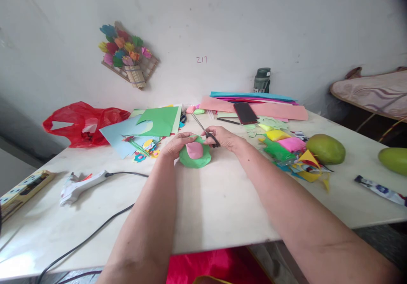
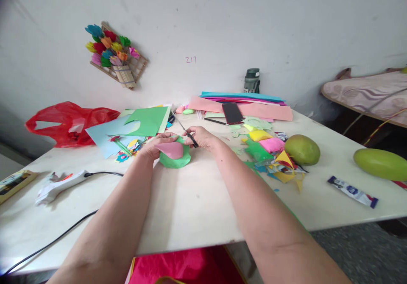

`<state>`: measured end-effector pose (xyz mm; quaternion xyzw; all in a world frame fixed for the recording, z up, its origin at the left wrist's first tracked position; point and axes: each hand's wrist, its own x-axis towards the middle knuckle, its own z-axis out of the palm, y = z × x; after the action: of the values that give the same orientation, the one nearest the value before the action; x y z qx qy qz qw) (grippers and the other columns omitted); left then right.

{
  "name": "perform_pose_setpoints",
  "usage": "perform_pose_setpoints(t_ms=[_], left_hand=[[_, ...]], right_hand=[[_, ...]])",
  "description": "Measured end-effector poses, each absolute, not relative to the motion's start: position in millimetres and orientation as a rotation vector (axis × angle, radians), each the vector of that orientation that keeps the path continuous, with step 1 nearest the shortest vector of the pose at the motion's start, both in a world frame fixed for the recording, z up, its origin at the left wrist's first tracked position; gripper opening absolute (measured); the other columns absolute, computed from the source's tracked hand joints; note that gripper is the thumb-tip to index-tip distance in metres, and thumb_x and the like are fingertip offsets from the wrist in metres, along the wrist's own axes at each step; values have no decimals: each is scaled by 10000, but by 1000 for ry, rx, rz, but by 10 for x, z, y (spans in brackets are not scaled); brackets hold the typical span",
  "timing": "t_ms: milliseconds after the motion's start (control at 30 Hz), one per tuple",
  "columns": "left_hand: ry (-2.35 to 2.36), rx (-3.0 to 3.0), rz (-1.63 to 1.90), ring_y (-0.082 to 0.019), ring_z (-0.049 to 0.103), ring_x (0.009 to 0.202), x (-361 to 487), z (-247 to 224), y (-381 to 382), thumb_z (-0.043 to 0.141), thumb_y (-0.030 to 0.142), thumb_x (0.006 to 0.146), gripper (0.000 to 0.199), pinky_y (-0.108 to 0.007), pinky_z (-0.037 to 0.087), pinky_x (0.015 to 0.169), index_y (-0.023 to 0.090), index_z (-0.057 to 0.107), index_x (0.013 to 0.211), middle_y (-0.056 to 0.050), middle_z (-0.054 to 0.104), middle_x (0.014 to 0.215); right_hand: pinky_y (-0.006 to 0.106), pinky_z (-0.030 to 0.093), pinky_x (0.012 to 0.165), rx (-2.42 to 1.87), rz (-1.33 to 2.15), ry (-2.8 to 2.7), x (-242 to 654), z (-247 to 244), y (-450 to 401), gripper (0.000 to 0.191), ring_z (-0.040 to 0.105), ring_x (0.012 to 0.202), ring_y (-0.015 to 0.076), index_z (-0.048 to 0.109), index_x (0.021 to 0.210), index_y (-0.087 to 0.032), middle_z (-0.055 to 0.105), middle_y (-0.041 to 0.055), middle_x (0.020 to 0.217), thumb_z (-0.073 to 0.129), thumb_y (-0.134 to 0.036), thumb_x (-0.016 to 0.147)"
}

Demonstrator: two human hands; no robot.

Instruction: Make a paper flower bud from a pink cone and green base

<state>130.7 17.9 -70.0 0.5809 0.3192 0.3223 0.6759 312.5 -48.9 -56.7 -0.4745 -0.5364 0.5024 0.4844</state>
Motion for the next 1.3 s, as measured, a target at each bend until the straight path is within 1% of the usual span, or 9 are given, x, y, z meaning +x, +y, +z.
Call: perform_pose_setpoints(t_ms=[67, 133, 200, 367, 500, 667, 867, 1167, 1300], left_hand=[[684, 1180, 789, -139, 592, 567, 1309, -703, 201, 724, 394, 627, 261, -245, 458, 550, 161, 652, 721, -7, 640, 616], [611, 1056, 806, -213, 643, 723, 1300, -707, 216, 655, 503, 669, 357, -313, 500, 669, 154, 643, 744, -48, 659, 659], [497, 992, 817, -259, 641, 887, 1287, -716, 208, 620, 527, 693, 381, -383, 492, 807, 159, 637, 790, -69, 677, 727], [197, 991, 756, -256, 590, 1054, 1340, -751, 104, 721, 242, 626, 246, -475, 389, 990, 189, 629, 849, -45, 686, 911], [258, 1022, 795, -217, 602, 1035, 1491, -745, 30, 687, 57, 606, 409, -450, 378, 1017, 186, 620, 987, -33, 687, 961], [353, 985, 878, -232, 614, 1012, 1621, -739, 23, 639, 53, 615, 517, -450, 446, 955, 173, 566, 1113, -56, 683, 1022], [501, 956, 1046, -235, 598, 1057, 1611, -749, 75, 563, 23, 645, 478, -416, 490, 911, 186, 560, 1095, -68, 672, 1064], [506, 944, 1162, -204, 585, 1055, 1585, -700, 131, 494, 5, 619, 457, -466, 457, 945, 189, 567, 1031, -39, 674, 987], [556, 1118, 1301, -219, 545, 1114, 1607, -676, 179, 521, 74, 645, 336, -424, 410, 994, 175, 625, 948, -36, 673, 967]], right_hand=[[167, 327, 370, -1157, 1159, -1207, 3115, -572, -468, 276, 479, 393, 70, 586, 809, -141, 543, -59, 476, 677, -58, 562], [159, 271, 335, -1173, 1071, -1078, 3121, -572, -441, 268, 483, 379, 79, 574, 804, -153, 534, -59, 462, 666, -62, 569], [157, 226, 315, -1178, 989, -928, 3125, -567, -411, 259, 491, 376, 88, 558, 795, -163, 518, -60, 448, 657, -69, 575], [157, 242, 323, -1137, 809, -621, 3082, -582, -332, 261, 525, 417, 95, 536, 793, -177, 509, -68, 480, 624, -75, 569], [170, 318, 371, -1129, 722, -630, 3024, -679, -257, 280, 508, 429, 90, 538, 805, -188, 505, -86, 489, 613, -113, 545], [192, 346, 411, -1143, 636, -783, 2967, -791, -219, 309, 494, 464, 98, 553, 827, -199, 509, -92, 506, 624, -181, 527], [212, 400, 430, -1157, 814, -824, 2940, -695, -312, 325, 544, 467, 118, 517, 833, -209, 527, -68, 526, 683, -224, 554], [182, 238, 310, -1193, 868, -726, 3119, -655, -342, 350, 526, 419, 108, 488, 805, -199, 569, -18, 535, 727, -386, 630], [197, 286, 333, -1076, 972, -833, 3154, -642, -371, 362, 503, 423, 105, 515, 764, -185, 537, -29, 514, 714, -456, 632]])
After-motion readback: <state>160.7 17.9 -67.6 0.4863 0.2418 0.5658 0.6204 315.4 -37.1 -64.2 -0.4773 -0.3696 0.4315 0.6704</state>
